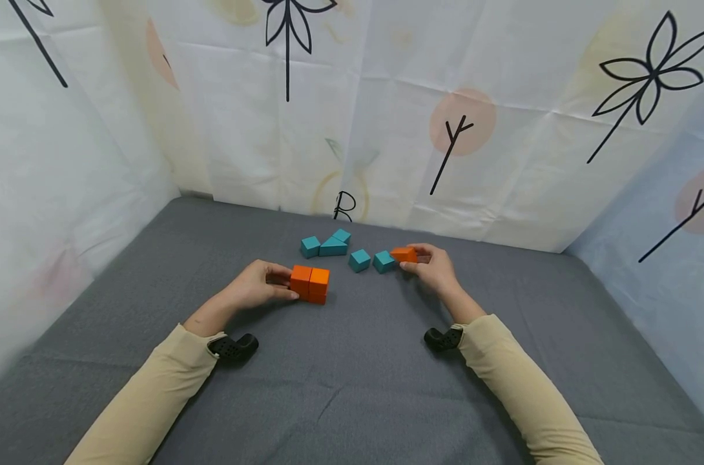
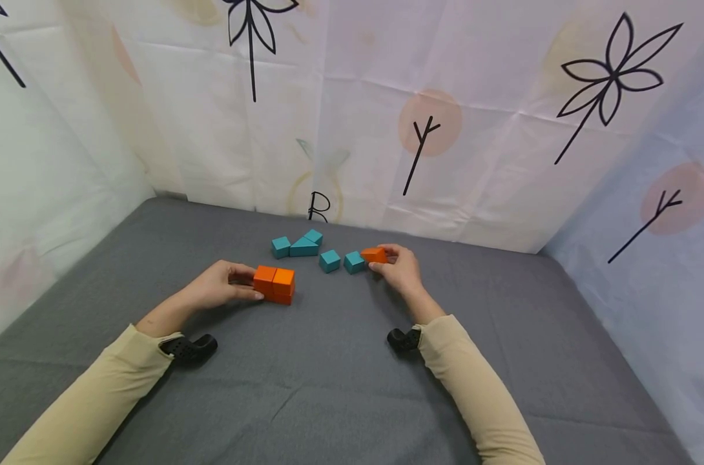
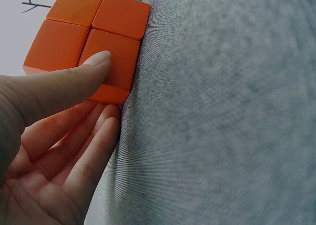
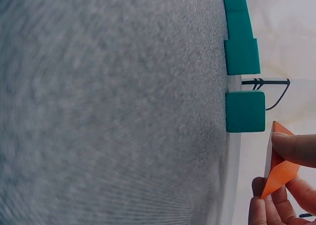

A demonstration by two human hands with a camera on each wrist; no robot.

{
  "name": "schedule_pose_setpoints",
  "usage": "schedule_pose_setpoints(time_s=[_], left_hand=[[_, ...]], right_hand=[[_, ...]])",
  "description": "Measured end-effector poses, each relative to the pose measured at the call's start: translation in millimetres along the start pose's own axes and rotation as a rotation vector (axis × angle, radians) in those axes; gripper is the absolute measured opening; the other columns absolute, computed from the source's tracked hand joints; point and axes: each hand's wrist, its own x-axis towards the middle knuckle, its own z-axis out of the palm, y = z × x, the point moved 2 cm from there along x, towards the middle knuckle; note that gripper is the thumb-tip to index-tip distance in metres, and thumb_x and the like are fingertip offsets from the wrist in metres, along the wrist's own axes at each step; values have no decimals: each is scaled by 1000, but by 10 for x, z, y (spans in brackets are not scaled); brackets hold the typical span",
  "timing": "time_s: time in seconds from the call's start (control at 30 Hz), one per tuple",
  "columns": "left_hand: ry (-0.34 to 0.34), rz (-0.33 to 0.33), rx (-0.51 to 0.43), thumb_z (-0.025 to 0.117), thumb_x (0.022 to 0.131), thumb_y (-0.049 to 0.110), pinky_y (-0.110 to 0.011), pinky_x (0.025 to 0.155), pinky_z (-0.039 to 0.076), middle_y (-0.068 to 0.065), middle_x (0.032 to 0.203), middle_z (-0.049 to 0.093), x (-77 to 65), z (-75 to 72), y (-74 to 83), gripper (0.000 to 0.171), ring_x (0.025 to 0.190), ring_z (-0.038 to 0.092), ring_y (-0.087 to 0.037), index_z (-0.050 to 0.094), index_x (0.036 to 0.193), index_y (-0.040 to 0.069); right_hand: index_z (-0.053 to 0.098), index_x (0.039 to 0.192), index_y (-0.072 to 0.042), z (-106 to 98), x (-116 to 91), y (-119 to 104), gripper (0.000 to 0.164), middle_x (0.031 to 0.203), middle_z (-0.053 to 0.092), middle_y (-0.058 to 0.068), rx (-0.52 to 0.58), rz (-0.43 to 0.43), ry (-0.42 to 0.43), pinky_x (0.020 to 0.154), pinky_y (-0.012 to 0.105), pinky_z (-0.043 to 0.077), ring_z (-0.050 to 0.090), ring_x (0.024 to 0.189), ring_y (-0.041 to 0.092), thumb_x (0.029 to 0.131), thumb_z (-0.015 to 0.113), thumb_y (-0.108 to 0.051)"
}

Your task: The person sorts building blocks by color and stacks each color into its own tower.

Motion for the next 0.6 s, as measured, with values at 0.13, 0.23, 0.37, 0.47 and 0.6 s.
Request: schedule_pose_setpoints(time_s=[0.13,0.23,0.37,0.47,0.6], left_hand=[[0,2,-2,74,83,10,-40,93,53,-21,119,65,-1,-1,-5,44,108,64,-30,61,122,-6],[1,6,1,74,83,10,-41,93,53,-21,119,65,-2,0,-3,44,108,63,-30,61,122,-6],[5,11,7,74,83,11,-42,94,52,-21,118,65,-1,1,-1,44,108,63,-30,62,122,-6],[8,13,14,74,84,11,-43,94,52,-20,118,66,0,0,-2,43,108,63,-30,62,121,-5],[7,13,17,74,84,12,-43,94,52,-20,118,66,3,-1,-4,43,108,63,-30,62,121,-5]], right_hand=[[52,135,-4,5,-17,-37,49,134,53,22,9,-28,-3,96,44,48,51,120,35,90,68,-15],[53,134,-4,17,-27,-56,49,134,53,21,18,-44,-5,98,45,47,51,121,35,89,68,-14],[55,133,-3,44,-47,-94,47,133,55,21,6,-82,-11,98,46,46,52,118,36,88,68,-11],[56,132,-3,69,-68,-125,46,132,55,21,2,-113,-19,98,47,46,53,117,37,87,69,-8],[57,130,-3,102,-93,-157,46,133,55,21,28,-141,-35,99,47,46,53,118,37,86,69,-4]])
